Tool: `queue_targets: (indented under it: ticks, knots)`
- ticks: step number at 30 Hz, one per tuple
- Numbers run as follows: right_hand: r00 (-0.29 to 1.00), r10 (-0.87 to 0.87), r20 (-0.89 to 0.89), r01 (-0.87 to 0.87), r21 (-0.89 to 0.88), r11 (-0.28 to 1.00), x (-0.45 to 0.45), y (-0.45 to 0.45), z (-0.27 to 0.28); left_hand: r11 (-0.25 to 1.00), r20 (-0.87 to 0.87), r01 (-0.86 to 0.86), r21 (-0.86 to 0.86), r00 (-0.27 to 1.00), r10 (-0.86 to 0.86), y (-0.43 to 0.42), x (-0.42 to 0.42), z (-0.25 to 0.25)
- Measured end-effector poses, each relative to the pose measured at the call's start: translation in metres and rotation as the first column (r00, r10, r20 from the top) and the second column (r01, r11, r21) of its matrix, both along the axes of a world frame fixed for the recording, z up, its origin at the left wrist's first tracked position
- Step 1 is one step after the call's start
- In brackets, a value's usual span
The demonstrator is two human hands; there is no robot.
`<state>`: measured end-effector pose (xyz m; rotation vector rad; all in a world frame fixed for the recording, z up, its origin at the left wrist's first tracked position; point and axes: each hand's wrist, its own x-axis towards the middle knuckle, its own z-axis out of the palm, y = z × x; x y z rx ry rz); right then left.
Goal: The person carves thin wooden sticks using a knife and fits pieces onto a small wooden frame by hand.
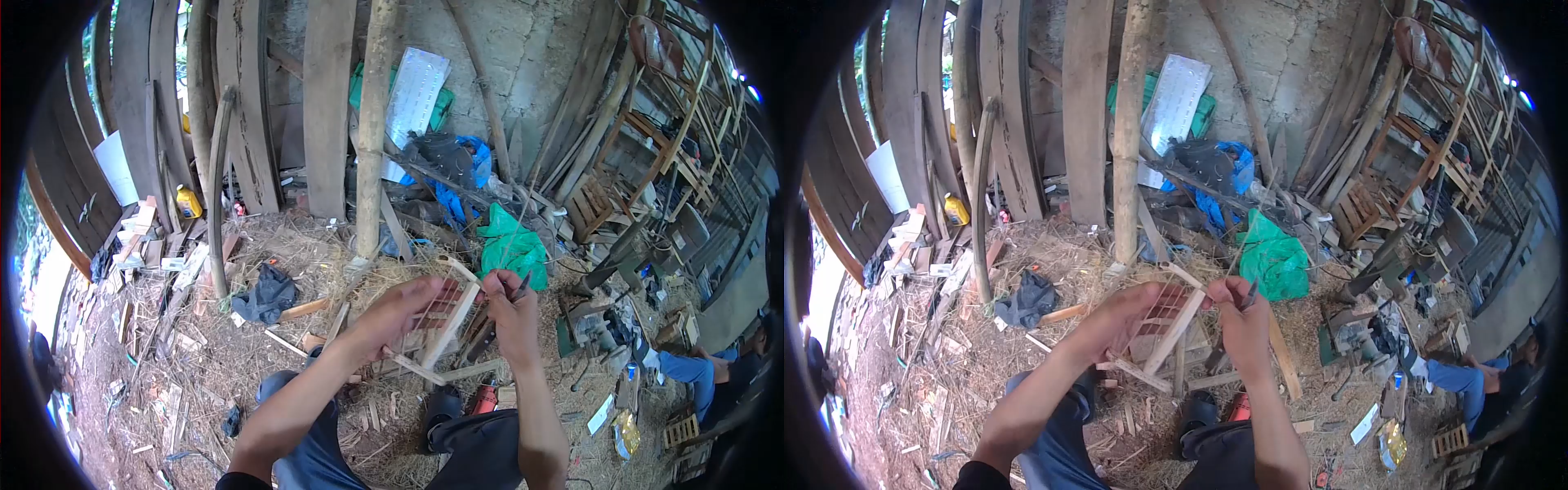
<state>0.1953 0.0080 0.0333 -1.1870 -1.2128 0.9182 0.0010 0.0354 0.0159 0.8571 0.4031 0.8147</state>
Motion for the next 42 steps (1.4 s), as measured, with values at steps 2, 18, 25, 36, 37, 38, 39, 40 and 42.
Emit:
queue_targets:
  ticks: [2, 18, 25, 36, 37, 38, 39, 40, 42]
  knots:
    - [0.998, 0.006, 0.056, -0.010, 0.066, 0.998, -0.001, -0.001, -0.003, 0.964, -0.349, 0.070, 0.257, 0.937, 0.025, -0.001, -0.004, 0.002]
    - [0.986, -0.012, -0.167, 0.061, 0.297, 0.953, 0.004, -0.024, 0.027, 0.684, -0.284, -0.172, 0.708, 0.819, 0.500, -0.017, 0.004, 0.013]
    - [0.968, -0.055, -0.246, 0.162, 0.440, 0.883, -0.009, -0.024, 0.023, 0.572, -0.170, -0.164, 0.803, 0.858, 0.485, -0.021, 0.007, 0.014]
    - [0.990, -0.060, -0.126, 0.108, 0.419, 0.902, -0.007, -0.027, 0.019, 0.722, -0.280, -0.140, 0.678, 0.858, 0.430, -0.028, 0.011, 0.011]
    - [0.992, -0.052, -0.115, 0.096, 0.420, 0.902, -0.007, -0.028, 0.020, 0.723, -0.281, -0.140, 0.677, 0.858, 0.430, -0.027, 0.010, 0.011]
    - [0.994, -0.043, -0.105, 0.084, 0.420, 0.903, -0.007, -0.028, 0.021, 0.731, -0.290, -0.134, 0.670, 0.859, 0.423, -0.027, 0.010, 0.011]
    - [0.993, -0.044, -0.105, 0.084, 0.418, 0.904, -0.007, -0.028, 0.021, 0.738, -0.298, -0.127, 0.662, 0.859, 0.415, -0.026, 0.010, 0.010]
    - [0.993, -0.038, -0.113, 0.081, 0.410, 0.908, -0.007, -0.027, 0.021, 0.739, -0.299, -0.127, 0.662, 0.859, 0.415, -0.026, 0.009, 0.011]
    - [0.992, -0.031, -0.119, 0.077, 0.400, 0.913, -0.007, -0.027, 0.020, 0.751, -0.354, -0.111, 0.651, 0.830, 0.430, -0.028, 0.009, 0.015]
